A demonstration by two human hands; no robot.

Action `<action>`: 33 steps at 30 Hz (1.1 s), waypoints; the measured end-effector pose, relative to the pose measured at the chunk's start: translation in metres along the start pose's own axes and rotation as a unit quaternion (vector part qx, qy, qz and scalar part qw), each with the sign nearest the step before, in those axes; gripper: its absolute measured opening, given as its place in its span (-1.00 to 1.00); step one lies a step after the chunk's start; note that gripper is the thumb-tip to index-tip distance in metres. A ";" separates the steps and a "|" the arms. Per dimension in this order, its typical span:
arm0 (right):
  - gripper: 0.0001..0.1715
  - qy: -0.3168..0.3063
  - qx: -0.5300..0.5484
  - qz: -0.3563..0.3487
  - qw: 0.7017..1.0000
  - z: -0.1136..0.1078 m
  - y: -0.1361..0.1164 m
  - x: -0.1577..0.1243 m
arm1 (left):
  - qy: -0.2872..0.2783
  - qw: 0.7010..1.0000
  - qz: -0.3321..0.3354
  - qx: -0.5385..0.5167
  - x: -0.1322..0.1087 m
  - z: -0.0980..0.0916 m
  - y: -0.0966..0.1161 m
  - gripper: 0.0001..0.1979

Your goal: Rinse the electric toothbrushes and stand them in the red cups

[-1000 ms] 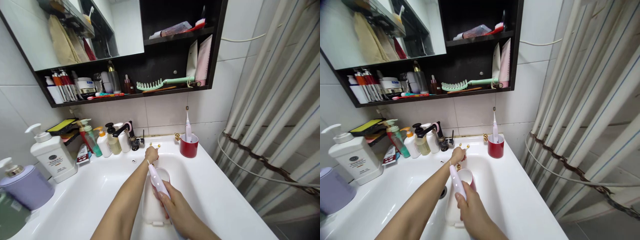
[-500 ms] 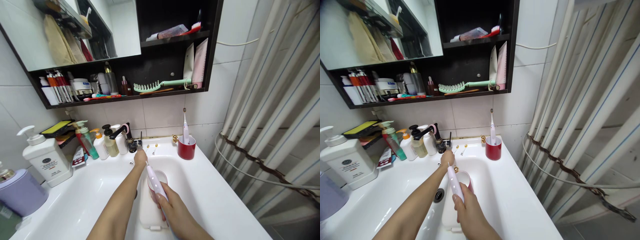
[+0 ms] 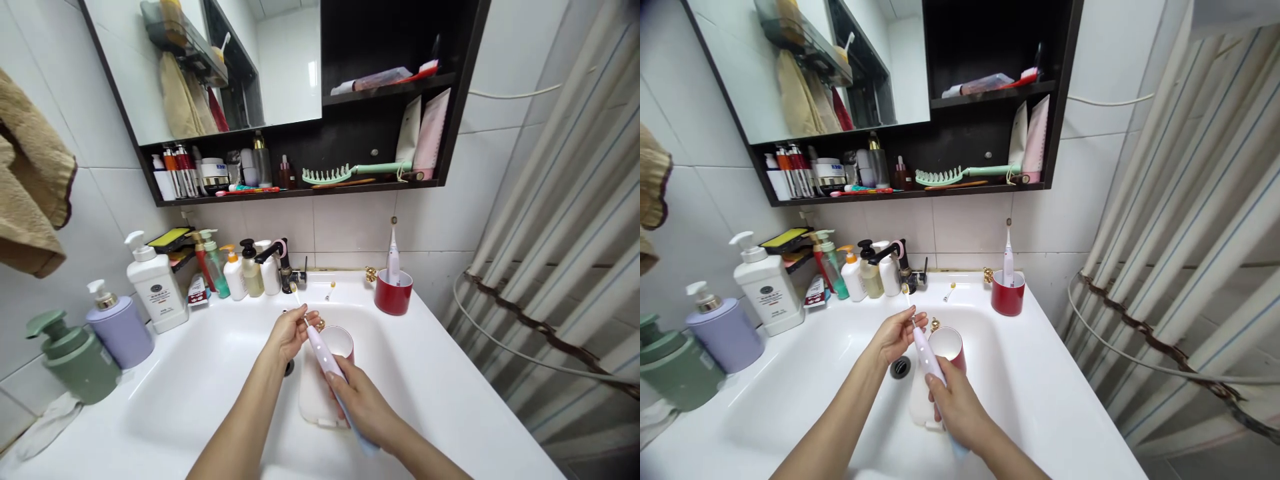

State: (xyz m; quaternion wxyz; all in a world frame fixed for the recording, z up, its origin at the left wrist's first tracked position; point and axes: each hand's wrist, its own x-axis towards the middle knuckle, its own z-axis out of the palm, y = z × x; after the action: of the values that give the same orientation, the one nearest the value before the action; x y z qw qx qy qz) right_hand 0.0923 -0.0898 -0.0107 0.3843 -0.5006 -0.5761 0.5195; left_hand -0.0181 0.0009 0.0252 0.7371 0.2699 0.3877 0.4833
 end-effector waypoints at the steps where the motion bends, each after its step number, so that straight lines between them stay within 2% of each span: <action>1: -0.74 -0.006 0.008 0.003 1.000 0.001 0.000 0.000 | 0.000 1.000 0.002 -0.010 0.000 -0.001 -0.002 -0.91; 5: -0.75 -0.007 0.036 0.014 0.999 0.003 0.000 0.001 | 0.002 1.000 0.021 -0.012 0.003 -0.003 -0.011 -0.91; 10: -0.75 -0.011 0.107 0.068 0.992 0.006 -0.004 0.000 | -0.003 0.999 0.040 0.012 0.008 -0.003 -0.017 -0.93; 12: -0.74 -0.008 0.122 0.069 0.990 0.007 -0.004 0.000 | -0.008 0.999 0.038 0.013 0.009 -0.002 -0.019 -0.93; 16: -0.74 0.030 0.087 0.061 0.994 0.007 -0.004 0.000 | -0.012 1.000 0.026 0.013 0.009 -0.002 -0.022 -0.92; 21: -0.73 0.009 0.127 0.093 0.987 0.008 -0.008 -0.001 | -0.013 1.000 0.014 0.008 0.007 -0.001 -0.022 -0.91; 24: -0.74 0.022 0.117 0.082 0.990 0.008 -0.008 -0.002 | -0.010 1.000 0.010 0.006 0.006 0.001 -0.023 -0.90; 29: -0.72 0.001 0.141 0.088 0.986 0.006 -0.003 0.000 | -0.006 1.000 -0.007 -0.019 0.003 0.005 -0.024 -0.85; 33: -0.74 0.058 0.063 0.028 0.996 0.005 0.000 0.003 | -0.014 1.000 0.024 0.008 0.002 0.006 -0.023 -0.86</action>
State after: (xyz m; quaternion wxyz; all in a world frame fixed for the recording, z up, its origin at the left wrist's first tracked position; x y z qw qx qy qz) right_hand 0.0873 -0.0883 -0.0114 0.4329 -0.5210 -0.5046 0.5352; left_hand -0.0009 -0.0068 0.0102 0.7285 0.2919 0.3747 0.4936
